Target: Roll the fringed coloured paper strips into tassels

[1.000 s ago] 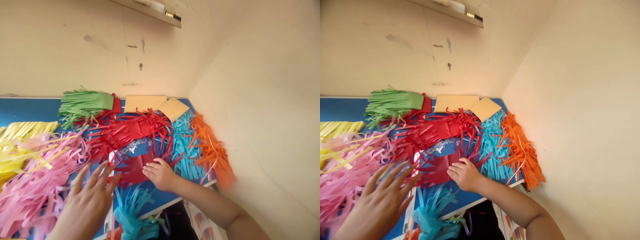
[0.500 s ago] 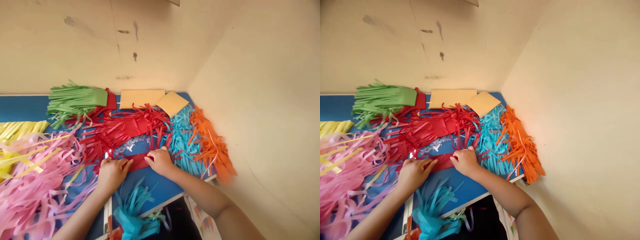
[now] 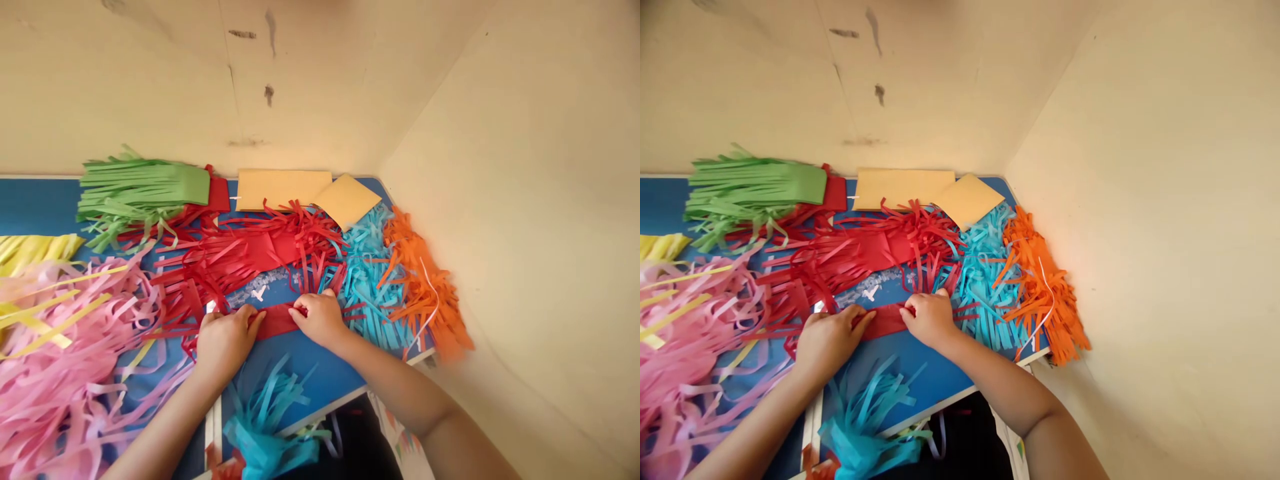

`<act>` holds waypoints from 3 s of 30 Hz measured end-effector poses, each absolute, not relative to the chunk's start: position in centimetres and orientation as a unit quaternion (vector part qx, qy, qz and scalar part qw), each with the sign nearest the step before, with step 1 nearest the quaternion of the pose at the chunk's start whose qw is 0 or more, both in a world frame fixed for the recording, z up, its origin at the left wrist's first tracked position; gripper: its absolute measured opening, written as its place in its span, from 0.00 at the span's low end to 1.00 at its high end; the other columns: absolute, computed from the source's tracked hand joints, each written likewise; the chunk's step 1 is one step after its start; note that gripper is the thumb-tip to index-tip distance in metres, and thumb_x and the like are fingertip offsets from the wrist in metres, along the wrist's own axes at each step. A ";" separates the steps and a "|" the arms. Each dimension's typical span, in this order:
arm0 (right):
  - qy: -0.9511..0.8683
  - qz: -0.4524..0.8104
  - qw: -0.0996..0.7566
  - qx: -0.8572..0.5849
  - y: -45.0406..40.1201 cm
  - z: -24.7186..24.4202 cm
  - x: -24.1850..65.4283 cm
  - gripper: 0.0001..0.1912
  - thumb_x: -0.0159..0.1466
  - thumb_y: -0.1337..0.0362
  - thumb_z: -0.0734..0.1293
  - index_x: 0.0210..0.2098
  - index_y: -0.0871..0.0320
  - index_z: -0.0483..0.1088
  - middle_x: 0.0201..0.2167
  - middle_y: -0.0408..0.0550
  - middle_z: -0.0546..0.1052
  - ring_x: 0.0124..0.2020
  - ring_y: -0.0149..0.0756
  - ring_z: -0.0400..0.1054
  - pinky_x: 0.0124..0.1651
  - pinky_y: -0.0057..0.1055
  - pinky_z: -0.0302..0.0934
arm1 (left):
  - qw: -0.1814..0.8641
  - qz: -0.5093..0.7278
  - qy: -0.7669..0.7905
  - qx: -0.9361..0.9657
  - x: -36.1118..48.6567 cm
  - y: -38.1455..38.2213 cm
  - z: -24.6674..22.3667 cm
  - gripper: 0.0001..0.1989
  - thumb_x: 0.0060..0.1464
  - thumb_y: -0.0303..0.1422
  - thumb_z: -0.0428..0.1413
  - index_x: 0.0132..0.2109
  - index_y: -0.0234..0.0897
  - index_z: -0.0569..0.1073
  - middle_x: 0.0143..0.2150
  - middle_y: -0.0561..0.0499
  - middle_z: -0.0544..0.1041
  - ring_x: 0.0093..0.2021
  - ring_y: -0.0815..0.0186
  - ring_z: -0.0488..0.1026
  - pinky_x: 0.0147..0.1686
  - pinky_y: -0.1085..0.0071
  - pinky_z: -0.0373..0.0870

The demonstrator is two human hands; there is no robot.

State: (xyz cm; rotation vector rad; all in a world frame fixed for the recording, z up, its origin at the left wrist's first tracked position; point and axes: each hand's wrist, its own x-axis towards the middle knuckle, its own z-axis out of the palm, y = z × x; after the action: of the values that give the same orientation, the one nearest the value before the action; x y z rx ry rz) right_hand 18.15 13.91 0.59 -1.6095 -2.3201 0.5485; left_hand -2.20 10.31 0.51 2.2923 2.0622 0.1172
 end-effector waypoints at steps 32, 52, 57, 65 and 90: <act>-0.896 0.200 0.138 -0.372 17.2 0.5 20.8 0.07 0.66 0.61 0.69 0.34 0.56 0.78 0.35 0.44 0.79 0.38 0.35 0.70 0.45 0.34 0.50 | 0.003 0.204 0.568 0.798 -3.6 9.0 0.9 0.13 0.62 0.40 0.51 0.38 0.44 0.80 0.39 0.50 0.83 0.43 0.55 0.76 0.57 0.46 0.53; -0.854 0.047 0.118 -0.504 15.3 1.8 18.8 0.08 0.68 0.61 0.66 0.46 0.55 0.73 0.46 0.49 0.76 0.45 0.42 0.66 0.46 0.39 0.52 | -0.044 0.127 0.581 0.803 -3.6 10.5 1.7 0.11 0.63 0.33 0.49 0.42 0.46 0.77 0.42 0.49 0.81 0.47 0.54 0.73 0.54 0.47 0.55; -0.927 0.010 0.128 -0.353 14.3 1.8 18.5 0.09 0.71 0.61 0.63 0.40 0.51 0.76 0.42 0.44 0.79 0.48 0.43 0.64 0.59 0.51 0.44 | -0.076 0.134 0.499 0.853 -3.0 10.2 2.5 0.11 0.61 0.29 0.49 0.39 0.45 0.77 0.36 0.52 0.79 0.49 0.55 0.72 0.61 0.47 0.50; -0.920 0.024 0.171 -0.353 16.4 0.8 18.2 0.10 0.69 0.63 0.64 0.34 0.53 0.76 0.49 0.41 0.78 0.54 0.39 0.63 0.67 0.51 0.35 | -0.047 0.181 0.520 0.833 -2.4 10.5 1.9 0.10 0.61 0.34 0.52 0.38 0.42 0.78 0.36 0.47 0.80 0.47 0.54 0.73 0.60 0.46 0.53; -0.866 0.179 0.084 -0.460 16.8 1.5 19.3 0.10 0.66 0.59 0.69 0.31 0.57 0.75 0.35 0.44 0.76 0.40 0.36 0.68 0.42 0.33 0.49 | 0.050 0.193 0.610 0.767 -5.0 9.2 0.8 0.17 0.63 0.42 0.50 0.32 0.43 0.79 0.35 0.48 0.82 0.40 0.55 0.75 0.43 0.55 0.59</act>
State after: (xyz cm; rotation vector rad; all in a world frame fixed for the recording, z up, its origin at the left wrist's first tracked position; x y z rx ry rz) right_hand 19.28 16.75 1.47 -1.3723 -2.5834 0.5328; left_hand -4.98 9.21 0.77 2.3355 1.8570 0.5878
